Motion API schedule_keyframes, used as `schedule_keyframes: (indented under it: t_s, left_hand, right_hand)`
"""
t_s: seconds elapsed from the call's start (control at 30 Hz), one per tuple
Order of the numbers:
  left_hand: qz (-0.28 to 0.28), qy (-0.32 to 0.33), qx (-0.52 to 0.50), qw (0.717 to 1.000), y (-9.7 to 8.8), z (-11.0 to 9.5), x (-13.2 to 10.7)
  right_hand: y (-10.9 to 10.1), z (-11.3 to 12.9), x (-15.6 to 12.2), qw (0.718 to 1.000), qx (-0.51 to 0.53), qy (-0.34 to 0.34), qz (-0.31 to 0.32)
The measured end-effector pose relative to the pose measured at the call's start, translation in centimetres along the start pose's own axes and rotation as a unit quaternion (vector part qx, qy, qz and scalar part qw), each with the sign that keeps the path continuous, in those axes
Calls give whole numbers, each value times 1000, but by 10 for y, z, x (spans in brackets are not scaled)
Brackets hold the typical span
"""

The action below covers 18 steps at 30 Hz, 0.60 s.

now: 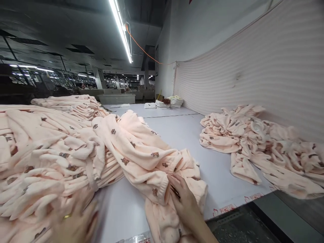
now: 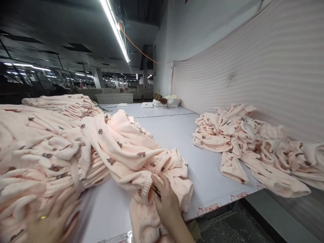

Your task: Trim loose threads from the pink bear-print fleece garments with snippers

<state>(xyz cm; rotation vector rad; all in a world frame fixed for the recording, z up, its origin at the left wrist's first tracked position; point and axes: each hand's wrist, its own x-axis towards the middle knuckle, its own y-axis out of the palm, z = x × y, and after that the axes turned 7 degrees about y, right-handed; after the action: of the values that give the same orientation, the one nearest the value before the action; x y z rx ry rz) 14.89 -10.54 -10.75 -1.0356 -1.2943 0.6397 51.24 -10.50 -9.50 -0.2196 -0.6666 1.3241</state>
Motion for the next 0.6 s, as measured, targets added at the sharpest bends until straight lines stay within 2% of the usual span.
schedule_keyframes:
  t_s: [0.07,0.1,0.13,0.2,0.23,0.3,0.33,0.43,0.53,0.6]
  left_hand:
    - [5,17,-114,993,2,-60,6]
    - [33,18,-208,977,4,-89,10]
    - [79,12,-310,947,8,-117,14]
    - [62,-36,-430,900,17,-159,25]
    - [39,-40,-451,891,22,-174,31]
    - [5,-49,-475,879,27,-189,42]
    - [6,-53,-485,873,28,-190,45]
    - [33,-58,-506,860,24,-186,48]
    - [19,-51,-514,856,16,-180,45]
    - [14,-57,-529,846,10,-178,44]
  right_hand:
    - [12,2,20,1000,23,10,-2]
    - [18,2,27,999,34,14,-6]
    - [22,3,31,999,42,17,-9]
    - [27,4,32,998,53,19,-11]
    - [27,5,30,998,56,20,-10]
    - [25,8,22,998,57,24,-11]
    - [24,10,18,998,55,28,-13]
    - [21,21,8,997,49,45,-29]
    - [22,37,2,997,51,53,-36]
    - [23,45,-1,998,37,34,-38]
